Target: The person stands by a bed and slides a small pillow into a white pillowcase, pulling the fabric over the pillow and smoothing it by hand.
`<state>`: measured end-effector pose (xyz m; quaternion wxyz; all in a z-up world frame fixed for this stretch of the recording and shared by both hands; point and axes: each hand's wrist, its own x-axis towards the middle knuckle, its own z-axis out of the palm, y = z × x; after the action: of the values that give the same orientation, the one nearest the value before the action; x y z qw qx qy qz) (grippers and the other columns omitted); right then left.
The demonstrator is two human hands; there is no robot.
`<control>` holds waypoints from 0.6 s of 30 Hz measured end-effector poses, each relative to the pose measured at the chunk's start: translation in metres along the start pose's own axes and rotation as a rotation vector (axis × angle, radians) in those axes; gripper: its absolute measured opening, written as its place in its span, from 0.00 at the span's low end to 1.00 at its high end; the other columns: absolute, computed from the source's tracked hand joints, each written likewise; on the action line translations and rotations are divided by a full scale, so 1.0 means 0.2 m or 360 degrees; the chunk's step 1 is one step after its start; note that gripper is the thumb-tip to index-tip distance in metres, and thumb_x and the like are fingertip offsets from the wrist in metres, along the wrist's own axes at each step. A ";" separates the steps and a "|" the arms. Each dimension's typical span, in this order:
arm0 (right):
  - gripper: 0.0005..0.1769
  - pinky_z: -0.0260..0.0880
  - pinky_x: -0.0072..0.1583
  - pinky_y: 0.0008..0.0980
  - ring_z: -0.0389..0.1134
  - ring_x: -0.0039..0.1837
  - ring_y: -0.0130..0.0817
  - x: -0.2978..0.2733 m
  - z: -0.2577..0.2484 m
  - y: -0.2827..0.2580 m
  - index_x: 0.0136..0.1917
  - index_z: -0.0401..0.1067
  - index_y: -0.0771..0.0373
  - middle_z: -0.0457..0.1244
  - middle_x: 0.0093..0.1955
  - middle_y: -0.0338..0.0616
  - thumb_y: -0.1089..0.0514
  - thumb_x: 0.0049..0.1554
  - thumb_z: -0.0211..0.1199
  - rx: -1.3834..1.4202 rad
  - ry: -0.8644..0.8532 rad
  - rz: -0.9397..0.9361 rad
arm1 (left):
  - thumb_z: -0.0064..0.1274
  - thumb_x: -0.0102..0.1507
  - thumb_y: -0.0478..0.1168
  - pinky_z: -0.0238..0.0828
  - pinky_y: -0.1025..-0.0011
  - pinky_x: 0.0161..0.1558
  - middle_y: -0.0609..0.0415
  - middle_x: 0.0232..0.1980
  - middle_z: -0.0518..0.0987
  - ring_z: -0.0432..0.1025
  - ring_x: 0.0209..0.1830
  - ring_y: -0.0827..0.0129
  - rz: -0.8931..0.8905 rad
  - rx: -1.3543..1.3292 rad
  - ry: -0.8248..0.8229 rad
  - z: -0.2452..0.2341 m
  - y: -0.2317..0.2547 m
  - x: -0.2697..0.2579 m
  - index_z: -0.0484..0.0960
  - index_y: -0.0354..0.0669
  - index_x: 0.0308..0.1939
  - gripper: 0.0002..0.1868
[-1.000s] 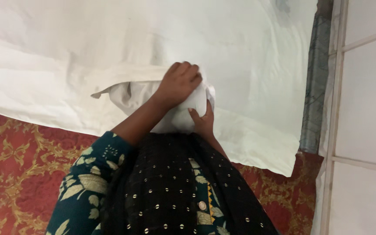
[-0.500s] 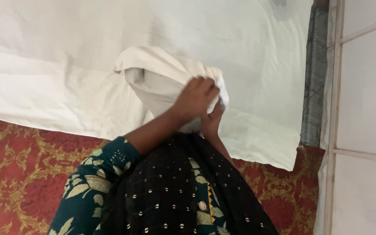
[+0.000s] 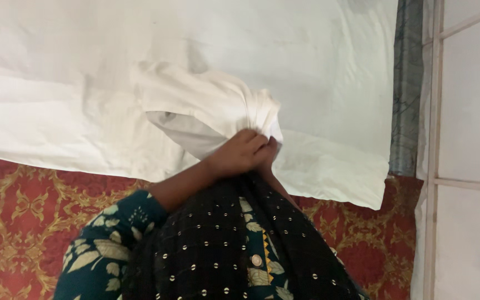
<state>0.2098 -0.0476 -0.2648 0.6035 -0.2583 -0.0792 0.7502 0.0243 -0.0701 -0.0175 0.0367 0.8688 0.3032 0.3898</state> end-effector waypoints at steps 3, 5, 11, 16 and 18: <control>0.17 0.69 0.49 0.37 0.69 0.51 0.40 -0.01 -0.09 -0.03 0.61 0.69 0.68 0.66 0.52 0.50 0.53 0.68 0.54 -0.0699 -0.0048 -0.0209 | 0.56 0.58 0.36 0.72 0.61 0.54 0.51 0.49 0.75 0.72 0.51 0.56 -0.0107 -0.0211 -0.0152 -0.01 0.02 -0.06 0.80 0.43 0.45 0.12; 0.17 0.69 0.54 0.36 0.68 0.56 0.37 -0.02 -0.08 -0.10 0.63 0.67 0.68 0.66 0.56 0.49 0.57 0.64 0.59 -0.1704 -0.0197 -0.0513 | 0.57 0.58 0.37 0.72 0.61 0.54 0.51 0.48 0.75 0.72 0.52 0.55 -0.0219 -0.0311 -0.0249 -0.04 0.00 -0.10 0.81 0.44 0.44 0.11; 0.21 0.68 0.57 0.35 0.67 0.56 0.34 -0.13 0.49 -0.19 0.63 0.67 0.73 0.67 0.55 0.49 0.57 0.63 0.64 -0.2000 -0.0022 -0.0710 | 0.61 0.63 0.39 0.70 0.63 0.55 0.51 0.54 0.77 0.71 0.54 0.57 -0.0592 0.0008 0.0084 -0.16 -0.13 -0.08 0.83 0.45 0.55 0.16; 0.27 0.68 0.62 0.33 0.67 0.59 0.32 -0.26 0.88 -0.22 0.69 0.65 0.74 0.68 0.58 0.48 0.54 0.62 0.64 -0.1930 -0.0178 -0.0774 | 0.65 0.55 0.51 0.68 0.59 0.55 0.50 0.54 0.77 0.68 0.55 0.53 -0.0739 0.0382 0.0282 -0.22 -0.20 -0.01 0.82 0.42 0.49 0.24; 0.29 0.66 0.65 0.33 0.66 0.63 0.33 -0.28 0.92 -0.21 0.71 0.62 0.73 0.66 0.63 0.48 0.54 0.64 0.63 -0.1771 -0.0227 -0.0773 | 0.65 0.56 0.48 0.68 0.60 0.56 0.51 0.54 0.77 0.69 0.56 0.55 -0.0781 0.0314 0.0294 -0.23 -0.22 -0.03 0.83 0.42 0.48 0.21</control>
<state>0.1654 -0.0538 -0.0738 0.5250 -0.4585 -0.5562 0.4526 -0.0321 -0.0451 -0.0030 0.0175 0.7295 0.5430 0.4155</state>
